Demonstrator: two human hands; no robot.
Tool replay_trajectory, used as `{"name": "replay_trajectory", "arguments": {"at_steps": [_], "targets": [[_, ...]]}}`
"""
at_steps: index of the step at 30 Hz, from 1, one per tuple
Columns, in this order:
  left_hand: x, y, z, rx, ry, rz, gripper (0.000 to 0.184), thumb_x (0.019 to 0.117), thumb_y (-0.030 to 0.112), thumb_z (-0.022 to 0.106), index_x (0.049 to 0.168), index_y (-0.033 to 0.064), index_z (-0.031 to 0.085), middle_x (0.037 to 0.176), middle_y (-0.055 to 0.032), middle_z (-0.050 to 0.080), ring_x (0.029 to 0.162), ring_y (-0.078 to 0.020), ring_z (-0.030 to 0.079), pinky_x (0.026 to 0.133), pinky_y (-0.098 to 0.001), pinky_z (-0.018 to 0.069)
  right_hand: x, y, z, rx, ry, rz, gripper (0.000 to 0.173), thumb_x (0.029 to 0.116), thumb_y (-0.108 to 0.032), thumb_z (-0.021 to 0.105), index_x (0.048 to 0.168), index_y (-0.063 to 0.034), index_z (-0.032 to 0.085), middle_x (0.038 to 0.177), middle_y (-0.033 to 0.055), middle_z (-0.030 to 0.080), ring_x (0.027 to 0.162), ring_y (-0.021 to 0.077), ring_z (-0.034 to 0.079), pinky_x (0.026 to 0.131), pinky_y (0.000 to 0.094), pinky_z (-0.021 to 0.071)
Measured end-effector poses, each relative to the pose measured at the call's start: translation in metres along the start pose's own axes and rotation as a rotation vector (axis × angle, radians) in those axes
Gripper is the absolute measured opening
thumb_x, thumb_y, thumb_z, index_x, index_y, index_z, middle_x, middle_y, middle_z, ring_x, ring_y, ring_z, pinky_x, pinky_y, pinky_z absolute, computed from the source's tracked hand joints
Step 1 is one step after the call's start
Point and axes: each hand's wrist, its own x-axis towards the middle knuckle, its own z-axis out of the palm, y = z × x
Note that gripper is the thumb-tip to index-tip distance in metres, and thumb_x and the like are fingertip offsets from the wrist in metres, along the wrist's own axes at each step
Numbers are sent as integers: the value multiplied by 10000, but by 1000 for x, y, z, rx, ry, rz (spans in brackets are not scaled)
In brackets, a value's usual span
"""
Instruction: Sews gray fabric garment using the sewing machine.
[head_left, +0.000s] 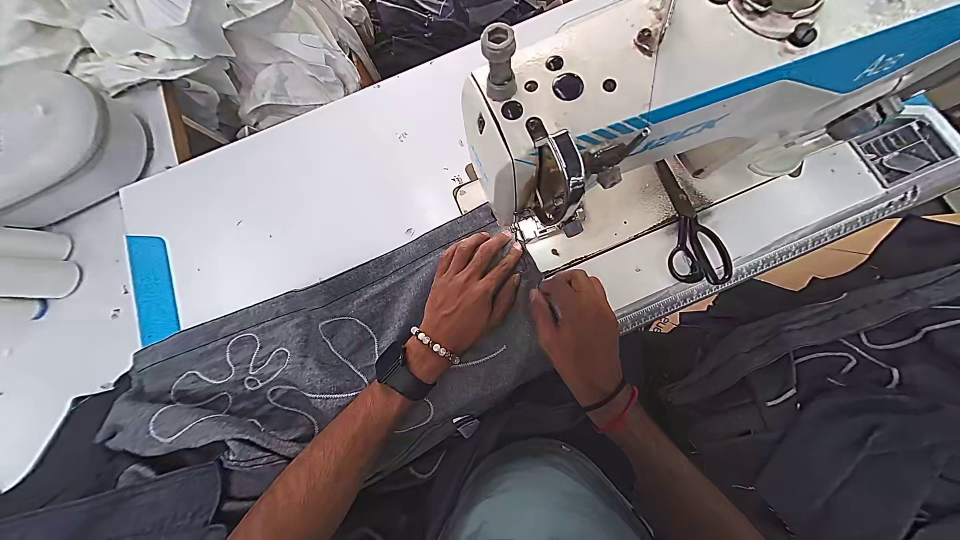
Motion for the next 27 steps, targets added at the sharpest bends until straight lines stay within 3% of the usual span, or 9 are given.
{"name": "replay_trajectory", "arguments": {"at_steps": [1, 3, 5, 7, 9, 14, 18, 23, 27], "targets": [[1, 1, 1, 0, -3, -3, 430, 1059, 394, 454, 1426, 252, 626, 1547, 2, 512, 1456, -232, 418, 1189, -458, 328, 3, 4, -1, 81, 7, -1, 277, 1036, -313, 543, 1026, -108, 728, 843, 25, 671, 757, 182, 650, 641, 369, 554], [1, 2, 2, 1, -10, -13, 436, 1062, 395, 442, 1439, 258, 615, 1559, 10, 501, 1458, -228, 413, 1182, -453, 329, 3, 7, -5, 253, -143, 86, 336, 1074, -381, 485, 1169, -99, 641, 684, -6, 609, 579, 139, 596, 538, 355, 515], [2, 2, 3, 6, -19, -26, 444, 1066, 403, 430, 1451, 266, 603, 1573, 22, 486, 1467, -225, 400, 1184, -452, 319, -4, 6, -9, 303, -238, 150, 399, 1042, -392, 524, 1284, -102, 654, 770, 21, 696, 675, 148, 676, 624, 371, 562], [3, 4, 4, 20, -19, -39, 440, 1065, 403, 429, 1441, 269, 613, 1561, 25, 498, 1464, -231, 398, 1186, -454, 308, -13, 6, -9, 379, -160, 137, 354, 1027, -300, 551, 1282, -98, 689, 821, -4, 728, 678, 71, 668, 611, 280, 559], [6, 3, 6, 41, 10, -33, 420, 1062, 393, 441, 1400, 257, 649, 1515, 12, 538, 1435, -241, 419, 1171, -452, 309, -11, 6, -6, 394, -84, 121, 341, 1021, -243, 552, 1280, -89, 712, 757, -14, 702, 573, 39, 585, 528, 242, 493], [10, -1, 5, 114, 57, 34, 353, 1047, 354, 495, 1298, 237, 714, 1382, -18, 621, 1350, -253, 485, 1131, -457, 336, 5, 7, 2, 306, -99, 140, 372, 1007, -243, 536, 1313, -130, 715, 652, -34, 629, 498, 63, 495, 490, 273, 442], [9, 5, 8, 148, 53, -18, 373, 1044, 348, 479, 1331, 242, 692, 1394, -15, 608, 1356, -259, 469, 1135, -460, 319, 6, 10, 4, 244, -71, 133, 373, 980, -270, 555, 1285, -156, 735, 594, -55, 588, 470, 73, 471, 466, 302, 415], [12, -4, 8, 137, 51, 38, 350, 1037, 345, 499, 1281, 237, 725, 1382, -25, 618, 1330, -268, 491, 1114, -466, 337, -1, 12, -1, 349, -103, 111, 397, 966, -206, 557, 1316, -90, 707, 535, -90, 511, 425, 18, 393, 415, 232, 359], [8, 7, 11, 178, 34, -33, 361, 1042, 330, 477, 1297, 223, 708, 1421, -11, 599, 1360, -257, 475, 1130, -460, 329, -8, 9, -8, 291, -93, 86, 401, 962, -205, 555, 1312, -94, 716, 529, -106, 475, 422, 16, 366, 404, 231, 340]]}}
